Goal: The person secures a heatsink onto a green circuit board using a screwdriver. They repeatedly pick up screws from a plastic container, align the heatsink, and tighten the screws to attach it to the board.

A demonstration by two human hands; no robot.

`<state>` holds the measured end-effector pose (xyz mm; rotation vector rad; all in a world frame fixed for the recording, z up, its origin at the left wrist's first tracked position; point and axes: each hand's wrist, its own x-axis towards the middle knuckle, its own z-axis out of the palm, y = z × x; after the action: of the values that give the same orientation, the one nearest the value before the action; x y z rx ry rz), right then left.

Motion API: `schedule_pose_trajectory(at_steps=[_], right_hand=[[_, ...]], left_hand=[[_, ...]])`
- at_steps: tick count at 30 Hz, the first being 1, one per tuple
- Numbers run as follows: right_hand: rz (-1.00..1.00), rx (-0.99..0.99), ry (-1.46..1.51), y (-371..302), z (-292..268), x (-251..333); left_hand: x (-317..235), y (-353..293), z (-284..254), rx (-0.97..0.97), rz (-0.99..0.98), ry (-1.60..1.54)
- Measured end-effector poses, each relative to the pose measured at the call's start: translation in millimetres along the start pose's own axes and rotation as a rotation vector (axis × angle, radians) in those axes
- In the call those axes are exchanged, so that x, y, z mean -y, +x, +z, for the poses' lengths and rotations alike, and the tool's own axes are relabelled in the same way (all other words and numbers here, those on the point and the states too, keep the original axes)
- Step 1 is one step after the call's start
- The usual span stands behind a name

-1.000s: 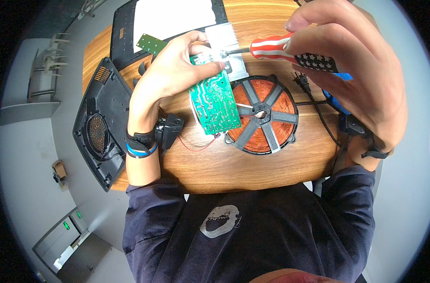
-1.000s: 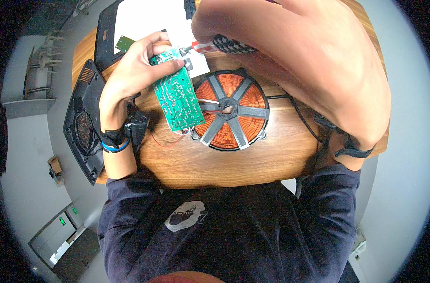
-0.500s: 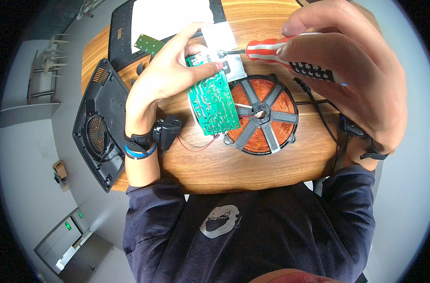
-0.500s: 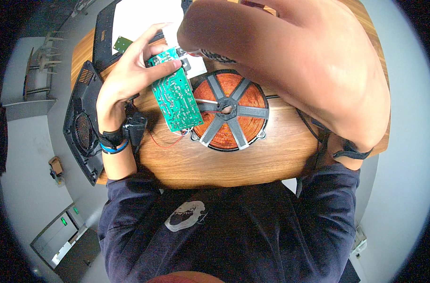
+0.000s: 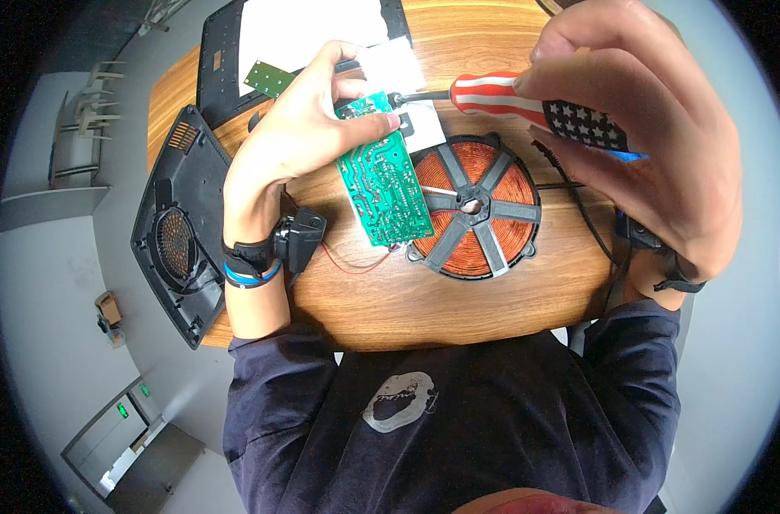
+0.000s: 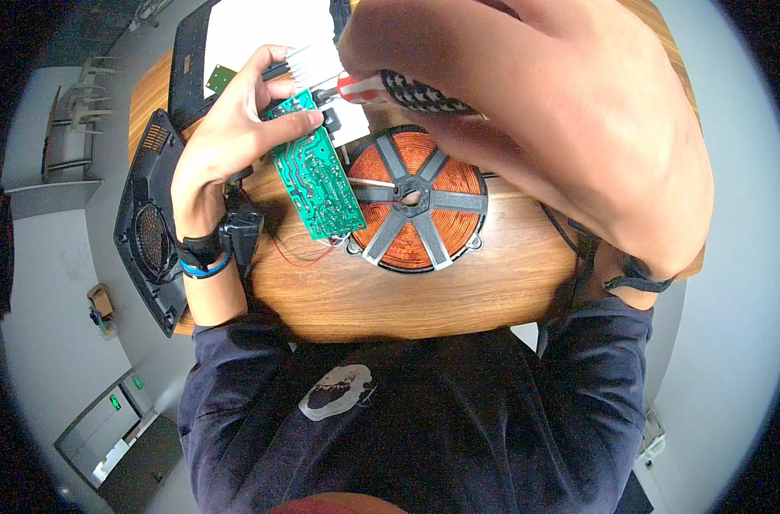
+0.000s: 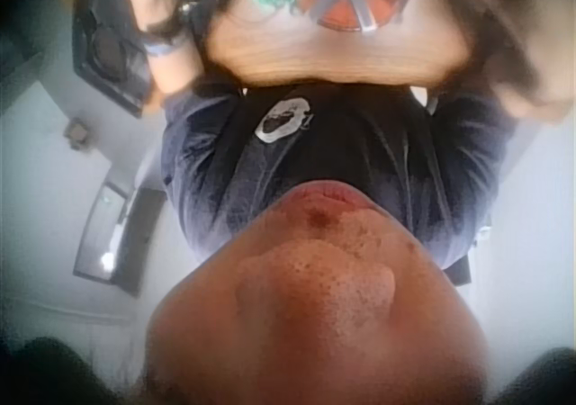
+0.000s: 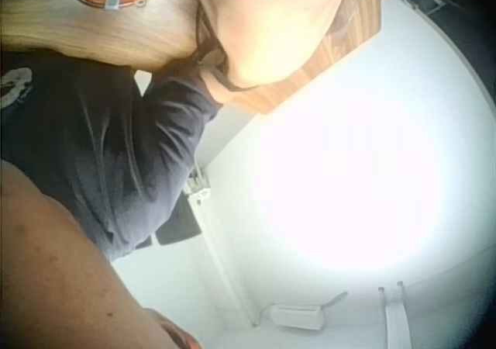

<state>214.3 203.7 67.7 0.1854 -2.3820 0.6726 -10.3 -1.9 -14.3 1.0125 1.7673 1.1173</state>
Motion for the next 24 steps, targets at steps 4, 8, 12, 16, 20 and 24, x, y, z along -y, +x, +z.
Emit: schedule_pose_trajectory(at_steps=[4, 8, 12, 16, 20, 24], right_hand=[[0.004, -0.016, -0.007, 0.9, -3.3, -0.4], [0.008, -0.031, -0.014, 1.8, -6.7, -4.0], [0.031, -0.018, -0.054, 5.9, -13.0, -14.5], [0.094, 0.071, -0.097, 16.4, -15.9, -38.0], [0.215, 0.188, -0.105, 20.4, -11.5, -66.9], [0.298, 0.218, -0.173, 14.0, -6.2, -76.0]], left_hand=[[-2.0, -0.7, 2.9, -0.003, -0.015, -0.054], [6.1, 0.9, 1.3, 0.016, 0.026, -0.063], [2.0, -1.0, 3.4, 0.006, 0.016, -0.082], [2.5, -0.6, 3.4, -0.008, 0.006, -0.070], [0.5, -1.9, 2.7, -0.006, -0.004, -0.071], [2.3, -0.4, 3.7, -0.001, 0.006, -0.115]])
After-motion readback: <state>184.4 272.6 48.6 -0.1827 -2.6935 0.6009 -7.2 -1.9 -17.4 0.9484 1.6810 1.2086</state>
